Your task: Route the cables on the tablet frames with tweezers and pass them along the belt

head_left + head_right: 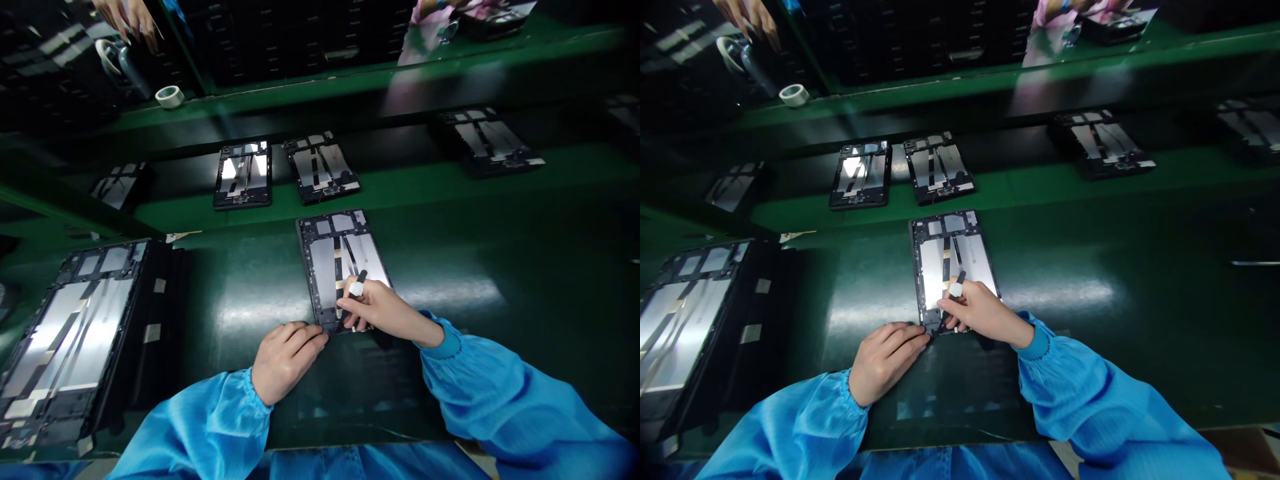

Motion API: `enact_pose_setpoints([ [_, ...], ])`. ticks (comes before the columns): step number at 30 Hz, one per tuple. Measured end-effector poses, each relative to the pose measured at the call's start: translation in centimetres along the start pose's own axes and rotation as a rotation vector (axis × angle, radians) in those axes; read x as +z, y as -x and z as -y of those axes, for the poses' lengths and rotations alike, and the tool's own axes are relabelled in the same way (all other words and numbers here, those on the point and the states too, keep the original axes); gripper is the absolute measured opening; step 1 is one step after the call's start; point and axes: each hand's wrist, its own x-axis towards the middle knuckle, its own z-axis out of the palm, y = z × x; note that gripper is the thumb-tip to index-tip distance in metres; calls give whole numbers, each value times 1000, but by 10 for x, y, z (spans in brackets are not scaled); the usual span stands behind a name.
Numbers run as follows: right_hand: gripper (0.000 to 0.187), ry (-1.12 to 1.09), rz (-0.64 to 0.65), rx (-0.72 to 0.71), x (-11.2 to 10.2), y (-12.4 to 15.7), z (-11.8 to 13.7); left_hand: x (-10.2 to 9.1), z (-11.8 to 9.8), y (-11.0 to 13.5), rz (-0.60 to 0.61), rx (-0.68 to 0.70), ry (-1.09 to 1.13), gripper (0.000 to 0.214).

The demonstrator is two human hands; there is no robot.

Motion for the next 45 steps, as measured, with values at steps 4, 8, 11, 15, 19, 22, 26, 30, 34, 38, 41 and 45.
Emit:
enact_pose_setpoints([
  [4, 21, 4, -1, 0, 0, 0, 0, 0, 0, 0, 10, -3, -17, 17],
  [8, 21, 9, -8, -1, 1, 0, 0, -3, -1, 0, 33, 31, -78, 23],
  [11, 21, 20, -7, -2, 2, 0, 2, -6, -4, 0, 97, 81, -179, 32],
  [15, 23, 7, -39, -14, -3, 6, 3, -6, -6, 0, 157, 55, -209, 34],
  [19, 26, 38, -150, -69, -14, 21, -4, -3, -4, -2, 135, 32, -123, 33],
  [22, 24, 90, -189, -110, -18, 30, -12, -1, -3, -2, 111, 17, -88, 32],
  [26, 21, 190, -190, -140, -16, 33, -19, 0, -2, 0, 88, 8, -89, 32],
  [30, 21, 143, -181, -149, -14, 30, -23, 1, -2, 1, 83, 3, -100, 30],
  [34, 22, 73, -182, -127, -13, 29, -25, 1, -4, 1, 102, 19, -122, 31],
  [38, 20, 100, -197, -125, -12, 29, -25, 1, -5, 0, 114, 50, -175, 37],
  [41, 20, 108, -199, -117, -12, 30, -23, 0, -6, -2, 122, 58, -195, 38],
  [45, 20, 122, -198, -106, -11, 31, -18, 0, -5, -2, 135, 40, -200, 38],
])
